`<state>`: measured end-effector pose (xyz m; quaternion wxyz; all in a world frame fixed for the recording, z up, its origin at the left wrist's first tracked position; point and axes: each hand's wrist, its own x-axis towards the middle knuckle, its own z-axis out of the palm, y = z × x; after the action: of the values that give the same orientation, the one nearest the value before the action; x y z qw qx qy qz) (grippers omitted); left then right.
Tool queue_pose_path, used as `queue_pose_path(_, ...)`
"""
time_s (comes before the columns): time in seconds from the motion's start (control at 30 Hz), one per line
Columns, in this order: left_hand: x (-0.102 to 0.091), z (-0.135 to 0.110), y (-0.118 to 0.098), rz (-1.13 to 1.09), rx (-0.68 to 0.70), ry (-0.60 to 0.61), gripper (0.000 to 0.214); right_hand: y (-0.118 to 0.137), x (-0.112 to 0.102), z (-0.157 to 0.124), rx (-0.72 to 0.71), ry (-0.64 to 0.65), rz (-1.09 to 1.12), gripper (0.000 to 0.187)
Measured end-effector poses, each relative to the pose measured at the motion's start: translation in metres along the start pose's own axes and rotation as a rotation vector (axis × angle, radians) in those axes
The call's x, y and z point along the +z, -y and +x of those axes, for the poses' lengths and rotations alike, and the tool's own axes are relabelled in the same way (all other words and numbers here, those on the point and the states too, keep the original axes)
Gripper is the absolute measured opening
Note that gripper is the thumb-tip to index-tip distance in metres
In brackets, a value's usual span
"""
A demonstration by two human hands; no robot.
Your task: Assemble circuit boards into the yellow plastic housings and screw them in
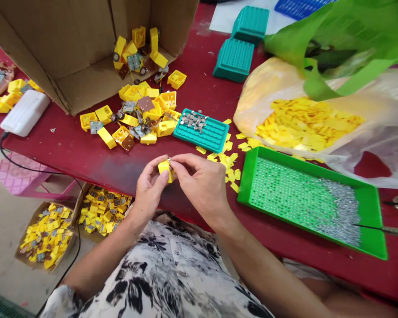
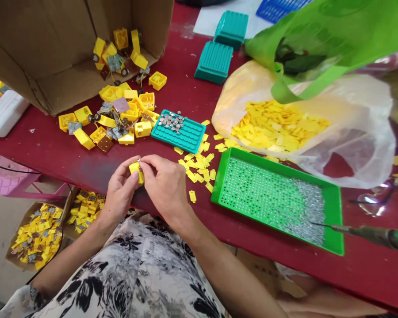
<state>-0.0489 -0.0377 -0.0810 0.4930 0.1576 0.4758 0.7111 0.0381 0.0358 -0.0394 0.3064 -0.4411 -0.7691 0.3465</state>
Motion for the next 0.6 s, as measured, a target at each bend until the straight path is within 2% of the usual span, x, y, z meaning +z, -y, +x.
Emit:
queue_pose_path(0.17, 0.002, 0.002, -0.006, -0.096, -0.083, 0.003, 0.033, -0.001, 0.001, 0.0, -0.012, -0.048, -0.024, 0.019)
queue_pose_path(0.27, 0.001, 0.005, -0.009, -0.14, -0.124, 0.009, 0.033, -0.002, -0.001, 0.003, 0.058, -0.042, 0.09, 0.016)
queue_pose_path(0.37, 0.0, 0.006, -0.012, -0.165, -0.16, 0.015, 0.034, -0.001, -0.006, 0.008, 0.176, 0.053, 0.314, 0.015)
queue_pose_path(0.43, -0.001, 0.006, -0.013, -0.169, -0.166, 0.022, 0.034, -0.001, -0.01, 0.011, 0.207, 0.142, 0.394, 0.014)
queue_pose_path(0.6, -0.003, 0.006, -0.013, -0.123, -0.129, 0.074, 0.036, -0.004, -0.015, 0.016, 0.203, 0.286, 0.265, 0.01)
